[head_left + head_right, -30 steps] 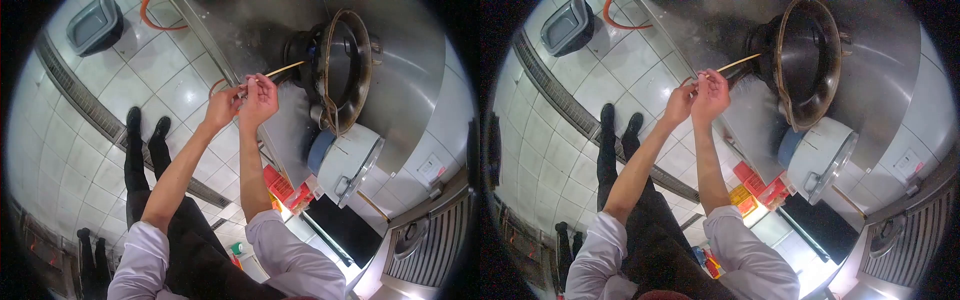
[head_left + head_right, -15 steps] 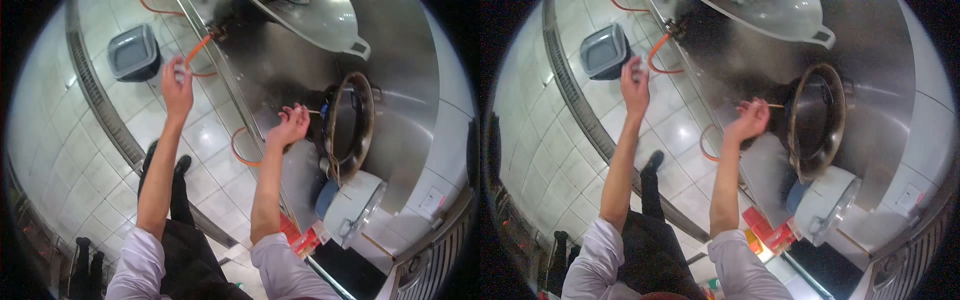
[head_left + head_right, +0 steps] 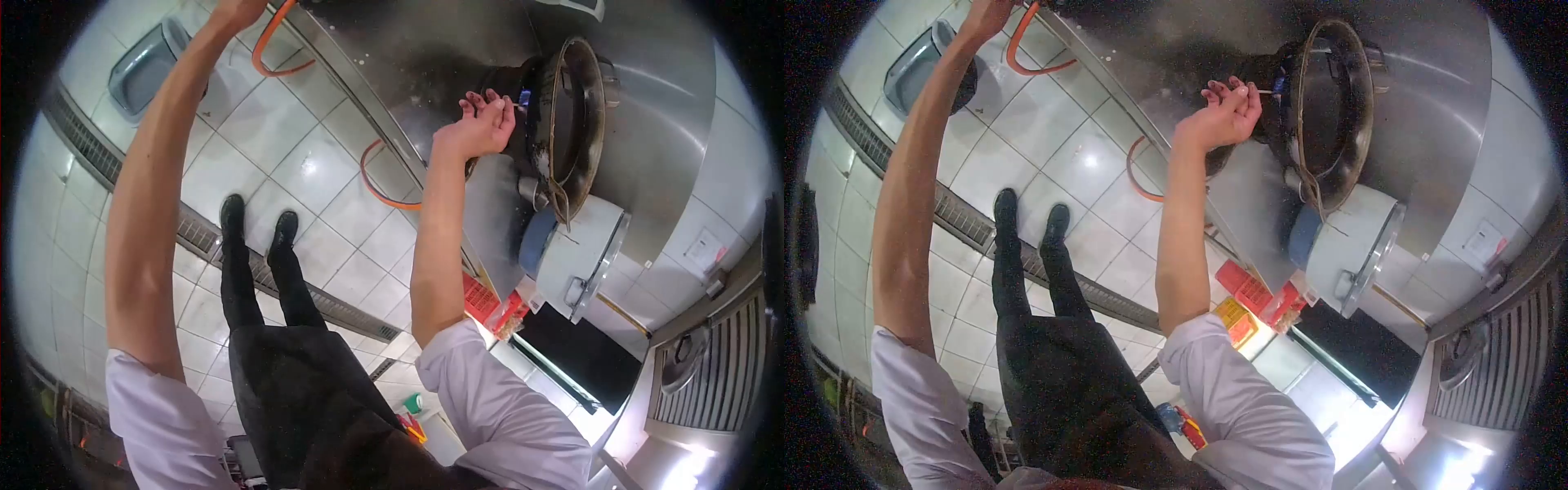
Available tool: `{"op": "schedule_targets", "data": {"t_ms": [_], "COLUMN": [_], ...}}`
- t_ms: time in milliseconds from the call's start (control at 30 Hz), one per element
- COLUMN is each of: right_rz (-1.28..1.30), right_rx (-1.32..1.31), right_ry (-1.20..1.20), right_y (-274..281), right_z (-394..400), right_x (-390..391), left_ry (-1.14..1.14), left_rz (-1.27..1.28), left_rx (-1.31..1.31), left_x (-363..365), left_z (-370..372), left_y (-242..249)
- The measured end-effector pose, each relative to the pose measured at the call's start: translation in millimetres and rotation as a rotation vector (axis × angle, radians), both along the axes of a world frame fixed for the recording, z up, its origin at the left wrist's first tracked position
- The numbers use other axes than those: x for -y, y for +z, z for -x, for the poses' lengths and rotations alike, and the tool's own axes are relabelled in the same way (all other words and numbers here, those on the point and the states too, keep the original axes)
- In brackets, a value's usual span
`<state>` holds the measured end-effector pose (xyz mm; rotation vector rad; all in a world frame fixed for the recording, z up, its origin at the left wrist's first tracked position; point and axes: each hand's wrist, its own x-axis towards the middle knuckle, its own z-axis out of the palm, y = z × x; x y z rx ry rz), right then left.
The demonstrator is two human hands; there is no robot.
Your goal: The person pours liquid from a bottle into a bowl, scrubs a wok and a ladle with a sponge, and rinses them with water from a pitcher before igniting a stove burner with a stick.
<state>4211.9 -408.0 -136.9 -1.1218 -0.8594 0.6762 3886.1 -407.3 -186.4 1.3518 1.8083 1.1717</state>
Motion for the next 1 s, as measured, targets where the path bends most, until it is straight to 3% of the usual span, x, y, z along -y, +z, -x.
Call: {"op": "schedule_targets", "data": {"t_ms": [100, 167, 267, 367, 600, 667, 1000], "right_rz": [0.015, 0.013, 0.032, 0.03, 0.024, 0.018, 0.0], "right_rx": [-0.016, -0.017, -0.046, -0.048, -0.062, -0.057, -0.031], "right_ry": [-0.031, -0.049, -0.043, -0.082, -0.091, -0.09, -0.092], "right_y": [-0.8, 0.6, 0.7, 1.1, 3.3, 2.9, -1.4], "right_z": [0.1, -4.2, -6.8, -9.9, -11.6, -12.2, -19.5], "right_x": [-0.9, -0.6, -2.2, -3.1, -4.4, -5.3, -11.5], "left_ry": [0.041, 0.062, 0.08, 0.003, 0.035, 0.038, 0.034], "left_rz": [-0.054, -0.3, -0.208, -0.132, -0.148, -0.033, -0.093], "left_rx": [-0.017, -0.104, 0.054, -0.095, 0.02, 0.074, 0.016], "left_x": [-1.2, -3.6, -10.5, -19.2, -11.2, -9.2, -10.4], "left_z": [0.5, -1.0, -4.0, 2.9, -1.3, -1.5, -2.1], "left_y": [-8.6, -19.2, -22.0, -24.2, -12.8, -7.8, -11.2]}}
